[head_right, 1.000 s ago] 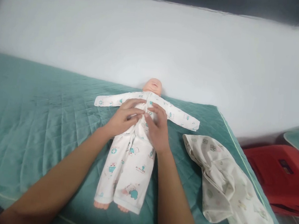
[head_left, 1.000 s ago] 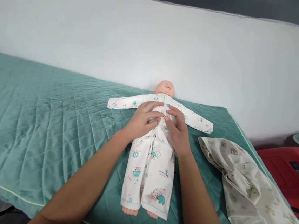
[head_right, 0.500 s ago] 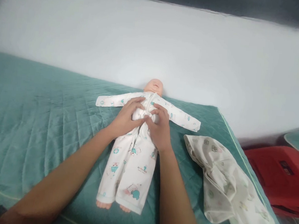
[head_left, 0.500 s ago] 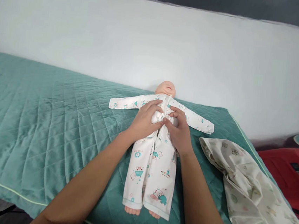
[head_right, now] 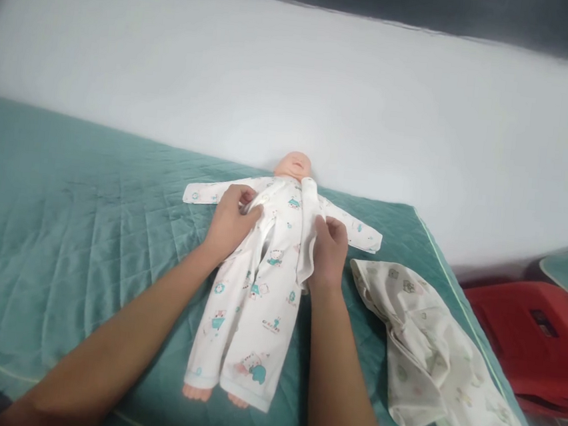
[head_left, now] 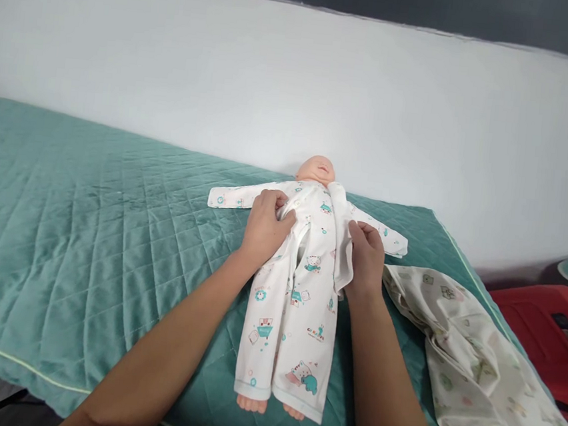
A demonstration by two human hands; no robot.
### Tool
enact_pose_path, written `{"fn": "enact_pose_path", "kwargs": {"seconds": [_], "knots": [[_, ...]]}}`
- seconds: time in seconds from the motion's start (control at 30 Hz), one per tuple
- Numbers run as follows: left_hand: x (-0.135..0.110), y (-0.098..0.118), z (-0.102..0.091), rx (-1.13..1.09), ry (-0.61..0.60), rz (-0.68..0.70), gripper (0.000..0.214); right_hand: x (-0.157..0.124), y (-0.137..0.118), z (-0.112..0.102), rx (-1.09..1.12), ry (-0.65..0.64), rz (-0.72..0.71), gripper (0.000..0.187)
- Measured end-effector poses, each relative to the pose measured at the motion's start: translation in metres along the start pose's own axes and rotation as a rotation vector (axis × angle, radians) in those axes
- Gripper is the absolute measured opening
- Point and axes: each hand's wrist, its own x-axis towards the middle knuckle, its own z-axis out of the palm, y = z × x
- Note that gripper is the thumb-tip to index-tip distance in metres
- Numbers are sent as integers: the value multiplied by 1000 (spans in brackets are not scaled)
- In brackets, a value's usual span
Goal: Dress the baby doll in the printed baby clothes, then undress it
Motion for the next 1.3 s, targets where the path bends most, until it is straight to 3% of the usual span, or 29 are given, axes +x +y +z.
{"fn": "enact_pose_path", "kwargs": {"seconds": [0.1,0.2,0.3,0.4,0.47,0.6,0.67,0.77,0.87,0.97,1.1,1.2,1.3], "knots": [[2,-2,-2,-22,60,-32,18,3,5,0,-234,-86,-130,39],[6,-6,-8,-37,128,-89,16,5,9,-2,-272,-167,-101,34],[12,-12,-15,-54,125,-142,14,14,8,-3,-235,-166,-54,25],[17,-15,-21,-162,40,-204,10,34,3,-11,-394,-205,-52,23],[18,-14,-23,-211,-71,-235,21,50,0,-24,-592,-206,-81,24],[17,-5,-25,-189,-290,-214,27,68,2,-51,-776,-30,-112,28],[18,-2,-26,-173,-327,-208,22,67,7,-54,-865,42,-225,33],[20,-3,-25,-139,-276,-253,15,60,14,-43,-989,54,-576,40],[22,-10,-25,-151,-221,-278,14,54,20,-31,-1036,-85,-795,41],[25,-23,-27,-169,-142,-287,15,54,26,-31,-1044,-198,-798,40],[34,-50,-36,-113,7,-352,11,57,30,-38,-1125,-202,-773,44],[42,-69,-46,-8,132,-410,2,55,29,-37,-1221,-226,-775,50],[45,-79,-55,182,170,-434,10,50,28,-35,-1306,-262,-778,52]]}}
